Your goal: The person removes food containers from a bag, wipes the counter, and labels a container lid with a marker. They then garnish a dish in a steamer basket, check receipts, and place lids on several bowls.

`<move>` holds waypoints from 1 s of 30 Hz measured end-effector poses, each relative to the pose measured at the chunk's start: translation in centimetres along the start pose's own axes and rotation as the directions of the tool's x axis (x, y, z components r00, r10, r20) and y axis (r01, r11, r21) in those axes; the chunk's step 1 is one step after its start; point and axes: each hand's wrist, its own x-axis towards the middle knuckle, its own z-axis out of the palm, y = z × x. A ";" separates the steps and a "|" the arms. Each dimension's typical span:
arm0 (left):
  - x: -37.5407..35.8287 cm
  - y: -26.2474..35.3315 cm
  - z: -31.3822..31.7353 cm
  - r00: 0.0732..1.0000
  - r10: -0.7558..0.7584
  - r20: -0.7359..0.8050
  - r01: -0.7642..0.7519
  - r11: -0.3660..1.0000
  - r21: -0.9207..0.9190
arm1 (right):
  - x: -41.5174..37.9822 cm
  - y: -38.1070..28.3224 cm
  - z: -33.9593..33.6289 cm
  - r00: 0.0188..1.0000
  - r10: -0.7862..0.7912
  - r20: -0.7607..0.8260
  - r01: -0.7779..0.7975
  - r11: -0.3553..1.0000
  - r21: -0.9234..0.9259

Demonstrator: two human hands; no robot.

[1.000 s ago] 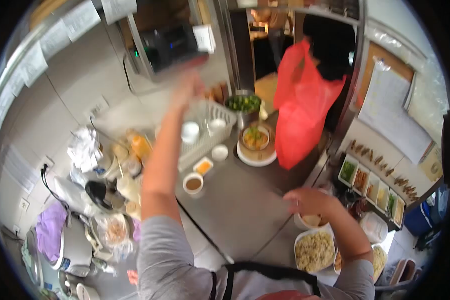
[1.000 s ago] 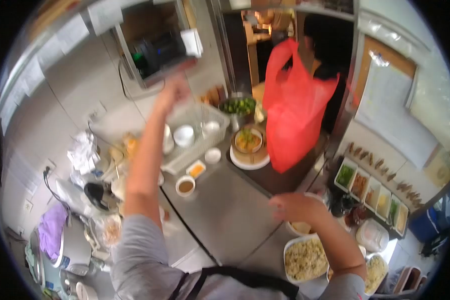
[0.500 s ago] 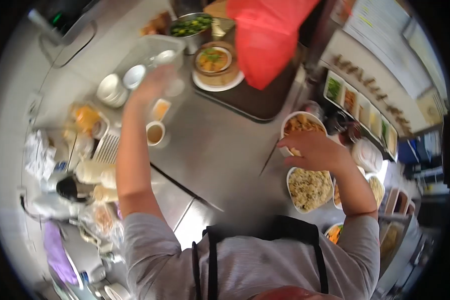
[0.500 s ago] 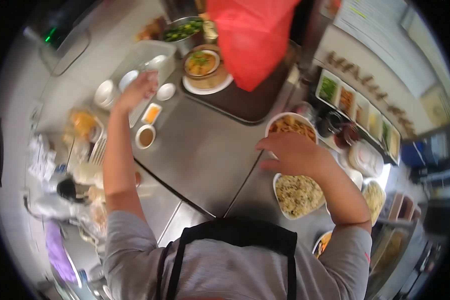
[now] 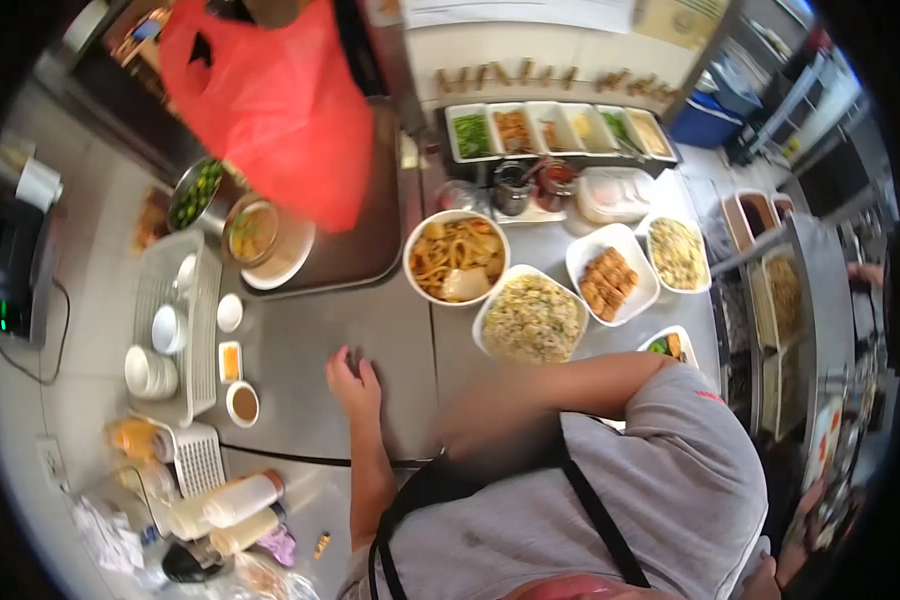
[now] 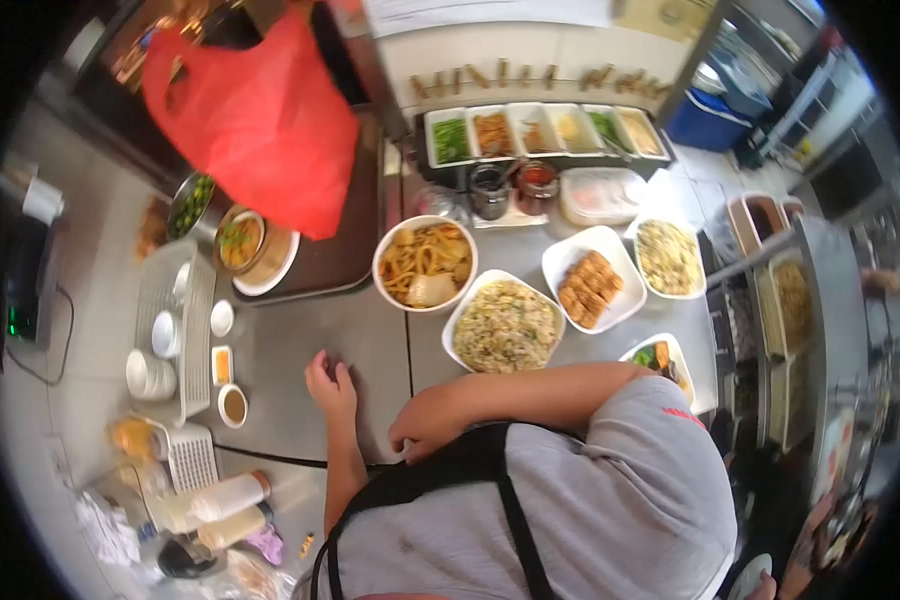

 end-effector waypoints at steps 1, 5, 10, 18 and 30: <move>0.0 0.2 -0.1 1.000 -0.021 0.003 0.021 1.000 -0.018 | -0.2 -0.7 0.0 1.000 -0.010 -0.003 0.010 0.999 0.036; 0.0 0.0 -0.3 0.998 -0.058 0.022 0.059 0.998 -0.034 | -2.4 -2.6 -0.2 0.993 0.088 0.081 -0.089 0.996 0.016; -0.8 -1.1 0.7 0.953 -0.282 0.108 0.299 0.932 -0.205 | -13.1 -0.3 0.2 0.897 0.224 -0.381 -0.156 0.967 0.199; -0.6 8.5 0.8 0.619 -0.389 0.682 0.763 0.502 -0.406 | -32.9 2.0 7.1 -0.222 0.606 -0.764 -0.857 0.252 0.449; 7.3 13.9 4.9 0.326 -0.236 0.916 0.923 0.288 -0.255 | -35.3 4.6 14.9 -0.203 0.815 -0.544 -0.671 0.289 0.683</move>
